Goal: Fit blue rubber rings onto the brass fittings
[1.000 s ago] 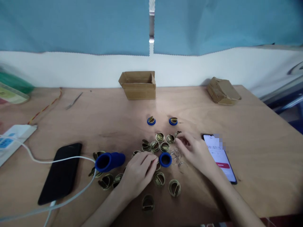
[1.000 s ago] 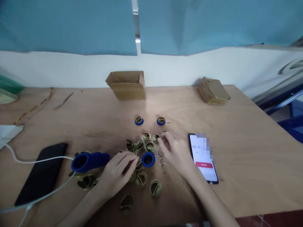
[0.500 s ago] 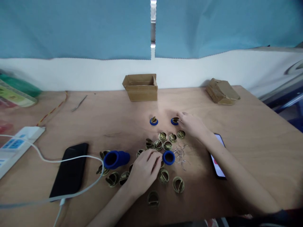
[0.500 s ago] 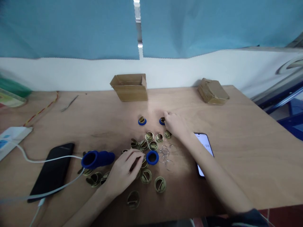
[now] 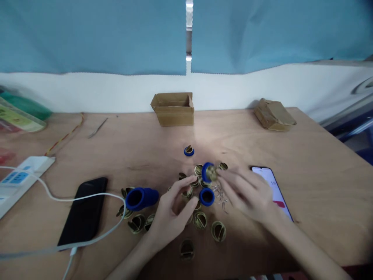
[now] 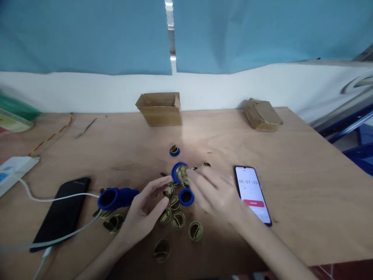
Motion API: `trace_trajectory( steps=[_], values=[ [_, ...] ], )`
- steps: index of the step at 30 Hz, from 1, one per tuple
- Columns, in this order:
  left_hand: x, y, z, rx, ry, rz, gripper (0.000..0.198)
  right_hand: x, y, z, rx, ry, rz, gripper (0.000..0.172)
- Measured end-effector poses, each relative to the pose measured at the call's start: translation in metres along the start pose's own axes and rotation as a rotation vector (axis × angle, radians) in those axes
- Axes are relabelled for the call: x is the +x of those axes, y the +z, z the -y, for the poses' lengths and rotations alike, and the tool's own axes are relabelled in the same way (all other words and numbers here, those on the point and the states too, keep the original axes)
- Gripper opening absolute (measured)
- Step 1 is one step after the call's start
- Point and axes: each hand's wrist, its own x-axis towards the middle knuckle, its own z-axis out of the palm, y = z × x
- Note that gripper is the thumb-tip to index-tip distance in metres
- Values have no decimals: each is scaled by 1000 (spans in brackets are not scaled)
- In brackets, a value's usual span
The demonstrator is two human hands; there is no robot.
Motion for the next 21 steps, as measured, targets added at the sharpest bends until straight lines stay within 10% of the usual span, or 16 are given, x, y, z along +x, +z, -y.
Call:
trace_trajectory(
  steps=[7, 15, 21],
  values=[
    [-1, -3, -8, -614, -276, 245, 51, -22, 14, 29, 60, -260, 87, 24],
    [0, -3, -8, -561, -255, 207, 42, -28, 36, 33, 391, 120, -154, 34],
    [-5, 0, -8, -351, -222, 197, 46, -32, 44, 44, 472, 244, -48, 35]
  ],
)
